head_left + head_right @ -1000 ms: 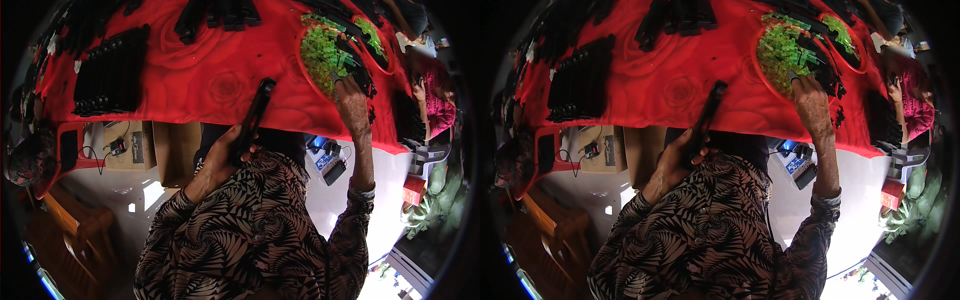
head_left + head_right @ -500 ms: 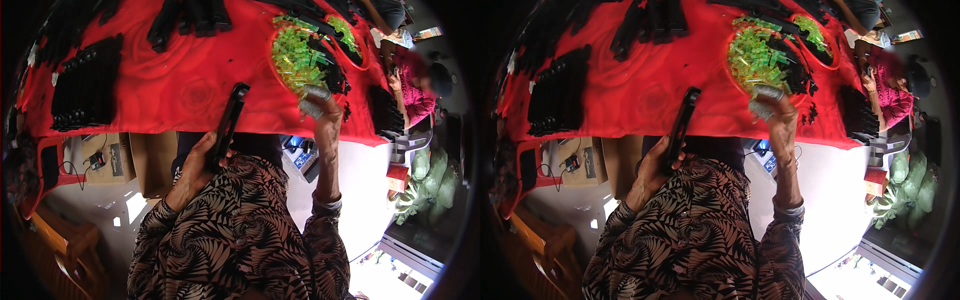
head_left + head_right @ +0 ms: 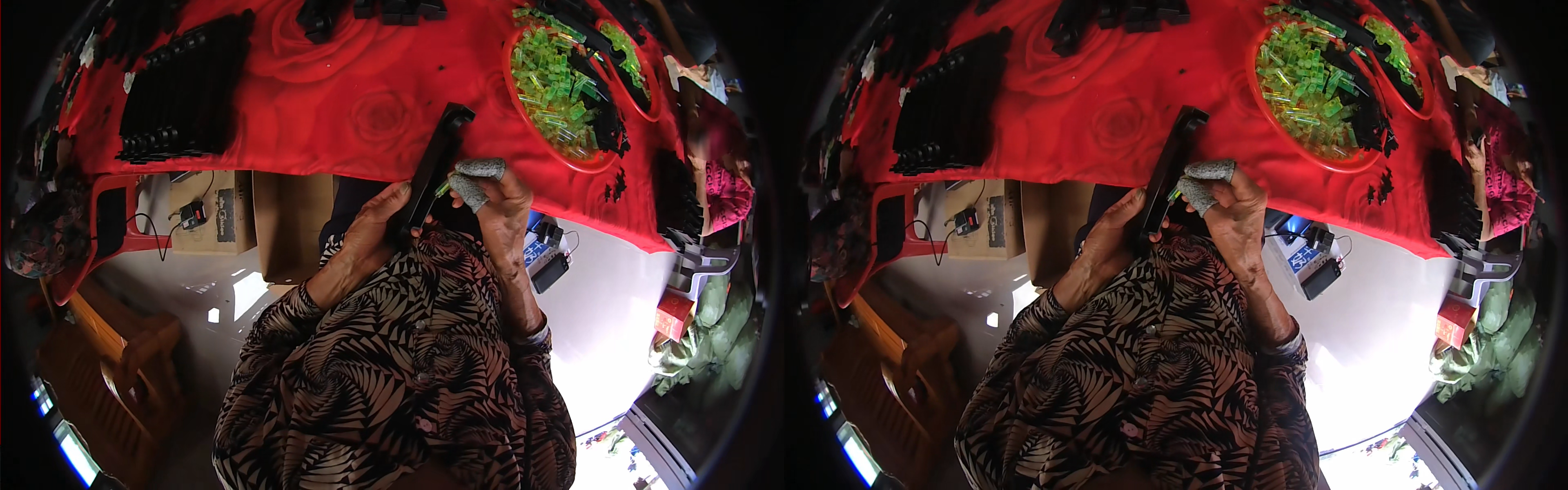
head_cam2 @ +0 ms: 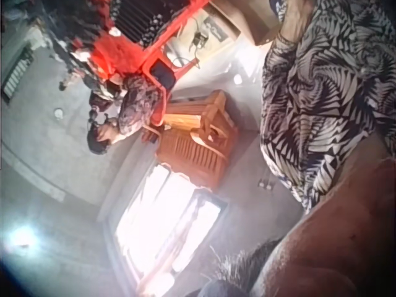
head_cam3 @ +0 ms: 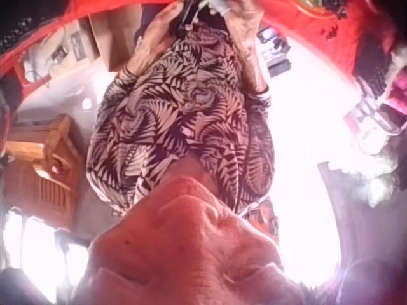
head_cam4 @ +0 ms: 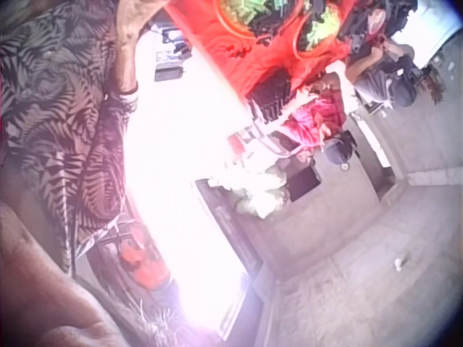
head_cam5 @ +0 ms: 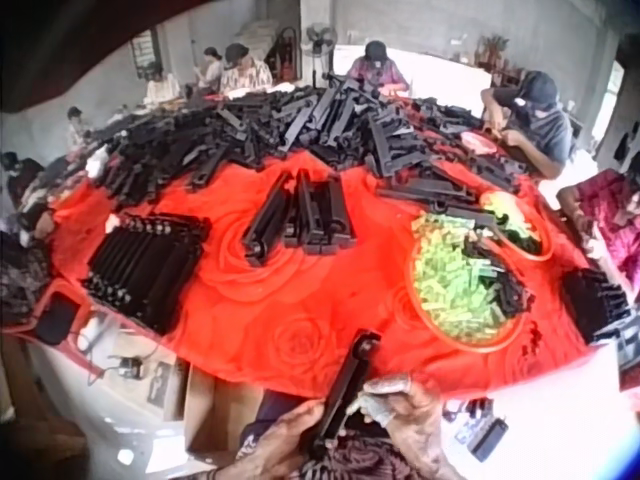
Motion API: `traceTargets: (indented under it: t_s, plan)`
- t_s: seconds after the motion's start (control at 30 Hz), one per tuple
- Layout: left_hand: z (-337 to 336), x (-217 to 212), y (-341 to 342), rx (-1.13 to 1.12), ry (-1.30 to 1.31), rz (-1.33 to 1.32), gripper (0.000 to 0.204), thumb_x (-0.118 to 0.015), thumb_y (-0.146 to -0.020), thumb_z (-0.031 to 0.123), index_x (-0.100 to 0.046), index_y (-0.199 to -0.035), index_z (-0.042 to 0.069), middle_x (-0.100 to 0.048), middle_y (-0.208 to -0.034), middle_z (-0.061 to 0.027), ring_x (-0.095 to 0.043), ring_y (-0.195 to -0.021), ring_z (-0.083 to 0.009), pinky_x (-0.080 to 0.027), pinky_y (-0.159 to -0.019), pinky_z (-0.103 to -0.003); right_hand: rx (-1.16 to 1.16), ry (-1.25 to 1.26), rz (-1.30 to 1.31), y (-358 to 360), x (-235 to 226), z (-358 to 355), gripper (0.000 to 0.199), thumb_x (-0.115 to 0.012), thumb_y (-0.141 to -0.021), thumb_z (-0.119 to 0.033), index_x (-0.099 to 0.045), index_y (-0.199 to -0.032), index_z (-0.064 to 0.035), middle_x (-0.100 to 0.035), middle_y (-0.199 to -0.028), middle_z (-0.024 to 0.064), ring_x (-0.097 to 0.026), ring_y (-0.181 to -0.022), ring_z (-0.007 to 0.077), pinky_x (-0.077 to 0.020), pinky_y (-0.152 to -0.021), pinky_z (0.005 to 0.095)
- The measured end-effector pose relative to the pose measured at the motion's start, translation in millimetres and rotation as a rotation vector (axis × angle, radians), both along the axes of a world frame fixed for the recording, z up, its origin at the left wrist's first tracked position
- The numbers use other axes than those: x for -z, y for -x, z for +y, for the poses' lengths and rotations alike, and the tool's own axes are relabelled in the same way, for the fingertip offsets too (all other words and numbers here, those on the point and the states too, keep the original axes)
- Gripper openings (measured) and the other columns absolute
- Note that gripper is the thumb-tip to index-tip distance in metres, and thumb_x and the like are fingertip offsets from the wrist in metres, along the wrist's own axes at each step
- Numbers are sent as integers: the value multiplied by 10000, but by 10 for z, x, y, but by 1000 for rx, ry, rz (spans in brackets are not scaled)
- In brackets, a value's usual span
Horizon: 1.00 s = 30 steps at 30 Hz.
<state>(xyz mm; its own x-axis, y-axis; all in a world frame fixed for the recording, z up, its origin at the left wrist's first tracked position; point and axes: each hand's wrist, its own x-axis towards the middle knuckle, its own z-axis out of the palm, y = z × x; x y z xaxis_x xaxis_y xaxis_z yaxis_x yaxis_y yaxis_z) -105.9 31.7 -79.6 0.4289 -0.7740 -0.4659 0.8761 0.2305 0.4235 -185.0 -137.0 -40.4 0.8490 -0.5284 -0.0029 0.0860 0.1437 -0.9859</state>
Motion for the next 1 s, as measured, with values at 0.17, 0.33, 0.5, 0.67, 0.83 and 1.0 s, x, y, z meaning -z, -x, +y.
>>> traceTargets:
  t_s: [0.17,0.33,0.5,0.67,0.83,1.0]
  plan:
    - [-19,44,12,-20,-7,-21,374,-595,-980,338,-588,-1179,21,-649,-964,-55,-632,-790,-139,-502,-644,-250,68,218,-8,1,2,161,244,-654,-835,138,-626,-1047,20,-713,-957,65,-685,-845,98,-533,-707,220]
    - [-34,55,6,-17,33,-24,340,-603,-974,330,-599,-1143,35,-650,-951,-42,-624,-775,-124,-497,-648,-251,126,391,2,-65,41,225,164,-712,-785,97,-653,-925,33,-660,-825,64,-637,-669,96,-508,-593,236]
    - [-14,136,-1,-7,73,-20,318,-597,-980,313,-607,-1133,35,-658,-924,-36,-624,-768,-119,-499,-652,-254,129,509,72,-81,-50,280,198,-697,-764,118,-651,-934,28,-645,-865,93,-637,-650,139,-518,-589,265]
    - [-9,140,-20,-1,91,6,299,-595,-982,296,-617,-1134,39,-665,-915,-34,-628,-770,-114,-503,-652,-254,122,660,72,-71,-36,284,259,-658,-701,131,-642,-937,27,-629,-915,103,-609,-674,177,-510,-590,287]
    - [-9,143,-9,-20,77,21,284,-605,-977,271,-621,-1145,44,-673,-934,-32,-634,-781,-112,-505,-649,-251,106,712,78,-61,-33,286,326,-630,-650,127,-638,-959,26,-614,-937,107,-598,-679,196,-509,-591,295]
    - [-27,86,-4,-41,19,40,283,-618,-970,257,-620,-1152,41,-673,-941,-27,-630,-779,-108,-503,-649,-249,108,751,80,-44,-57,300,376,-602,-620,137,-635,-979,33,-604,-922,108,-585,-661,198,-506,-578,303]
